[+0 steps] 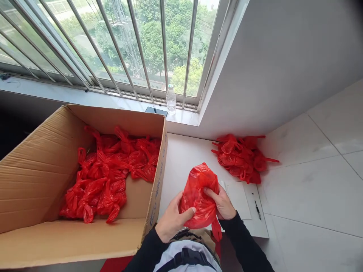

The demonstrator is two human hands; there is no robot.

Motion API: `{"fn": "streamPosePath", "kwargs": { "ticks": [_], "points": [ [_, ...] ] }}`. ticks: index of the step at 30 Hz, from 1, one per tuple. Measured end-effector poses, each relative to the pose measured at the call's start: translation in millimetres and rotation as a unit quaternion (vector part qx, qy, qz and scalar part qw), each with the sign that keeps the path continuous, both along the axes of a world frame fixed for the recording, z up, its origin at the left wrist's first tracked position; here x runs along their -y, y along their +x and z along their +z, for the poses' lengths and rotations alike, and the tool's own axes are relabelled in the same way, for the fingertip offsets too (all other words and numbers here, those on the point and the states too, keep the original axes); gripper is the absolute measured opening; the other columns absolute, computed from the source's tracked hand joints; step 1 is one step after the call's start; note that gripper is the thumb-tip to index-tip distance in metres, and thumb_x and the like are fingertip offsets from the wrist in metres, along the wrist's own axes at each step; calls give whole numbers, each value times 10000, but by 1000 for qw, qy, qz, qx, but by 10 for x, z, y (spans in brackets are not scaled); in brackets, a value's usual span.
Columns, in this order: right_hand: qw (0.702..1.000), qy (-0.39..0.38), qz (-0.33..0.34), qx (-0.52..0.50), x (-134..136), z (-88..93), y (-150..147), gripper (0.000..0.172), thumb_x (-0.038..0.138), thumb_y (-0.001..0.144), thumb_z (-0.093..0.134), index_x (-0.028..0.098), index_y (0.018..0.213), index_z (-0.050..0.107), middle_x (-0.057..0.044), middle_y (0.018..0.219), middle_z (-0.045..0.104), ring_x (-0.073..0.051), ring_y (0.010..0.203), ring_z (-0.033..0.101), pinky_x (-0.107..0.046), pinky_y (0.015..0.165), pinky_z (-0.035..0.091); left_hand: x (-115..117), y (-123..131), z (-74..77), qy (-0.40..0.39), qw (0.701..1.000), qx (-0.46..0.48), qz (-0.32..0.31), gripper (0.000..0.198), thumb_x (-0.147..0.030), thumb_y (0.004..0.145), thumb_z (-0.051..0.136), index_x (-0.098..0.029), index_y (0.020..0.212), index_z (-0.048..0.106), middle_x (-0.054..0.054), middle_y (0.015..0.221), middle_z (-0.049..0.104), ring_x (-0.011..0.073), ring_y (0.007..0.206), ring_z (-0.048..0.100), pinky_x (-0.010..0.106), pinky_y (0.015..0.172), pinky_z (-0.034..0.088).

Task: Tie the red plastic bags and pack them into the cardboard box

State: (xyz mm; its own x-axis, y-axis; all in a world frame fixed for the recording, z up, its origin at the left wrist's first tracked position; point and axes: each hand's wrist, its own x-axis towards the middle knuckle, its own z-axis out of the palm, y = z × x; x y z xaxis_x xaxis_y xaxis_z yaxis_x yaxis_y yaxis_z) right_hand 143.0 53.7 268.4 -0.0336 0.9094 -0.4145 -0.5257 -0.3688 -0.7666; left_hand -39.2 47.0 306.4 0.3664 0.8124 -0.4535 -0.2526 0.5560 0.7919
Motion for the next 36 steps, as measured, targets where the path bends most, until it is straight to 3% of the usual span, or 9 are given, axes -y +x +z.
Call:
{"fn": "streamPosePath", "kwargs": {
  "ticks": [5,11,14,17,23,27,32,36],
  "points": [
    [999,-22,36,-22,49,87,-51,429,356,804,792,239,1185,634,-63,1201,727,-274,1091,686,-458,1002,518,-31,-55,-43,1,999,0,33,458,-427,760,793,-146,1095,657,103,1042,736,244,942,679,358,883,527],
    [999,-17,43,-28,31,114,-104,522,331,753,833,250,1221,615,-60,1220,713,-290,1130,669,-487,1052,482,-33,-126,-107,-15,999,-22,46,331,-464,804,748,-144,766,673,42,732,722,162,659,637,257,653,505],
    [999,-16,24,-27,20,85,-99,498,335,764,824,264,1208,610,-43,1190,721,-274,1107,675,-465,1030,494,-1,-124,-34,-12,999,-6,38,326,-442,800,757,-155,947,703,68,906,751,201,810,684,293,771,536],
    [999,-15,32,-38,23,108,-107,475,366,792,796,265,1215,605,-46,1170,727,-271,1080,684,-465,1009,505,11,-112,58,4,999,13,32,508,-380,730,827,-189,1171,661,96,1160,721,254,1052,663,353,945,514],
    [993,12,96,-69,40,267,-150,607,447,786,792,258,1312,557,-89,1285,678,-305,1158,652,-491,1023,490,-30,-168,102,-1,1000,-18,24,360,-370,736,823,-137,995,734,80,920,761,249,879,691,332,813,546],
    [994,46,96,-39,27,299,-158,647,415,769,812,261,1336,541,-83,1330,652,-302,1226,606,-482,1082,446,-37,-214,116,-1,998,-47,30,308,-412,792,769,-132,922,761,60,846,757,221,793,677,280,717,530],
    [998,36,47,-18,1,369,-192,611,358,780,805,280,1317,524,-67,1267,684,-296,1151,652,-503,1054,475,-29,-176,151,1,999,-17,38,456,-403,760,800,-173,1141,699,94,1097,747,268,977,686,365,891,544],
    [991,70,114,-5,-2,444,-207,676,374,753,824,277,1344,509,-73,1297,667,-302,1200,624,-494,1067,460,-40,-161,108,-1,997,-17,72,531,-384,723,833,-175,1182,667,108,1153,732,284,1031,686,370,929,534]
  ]
}}
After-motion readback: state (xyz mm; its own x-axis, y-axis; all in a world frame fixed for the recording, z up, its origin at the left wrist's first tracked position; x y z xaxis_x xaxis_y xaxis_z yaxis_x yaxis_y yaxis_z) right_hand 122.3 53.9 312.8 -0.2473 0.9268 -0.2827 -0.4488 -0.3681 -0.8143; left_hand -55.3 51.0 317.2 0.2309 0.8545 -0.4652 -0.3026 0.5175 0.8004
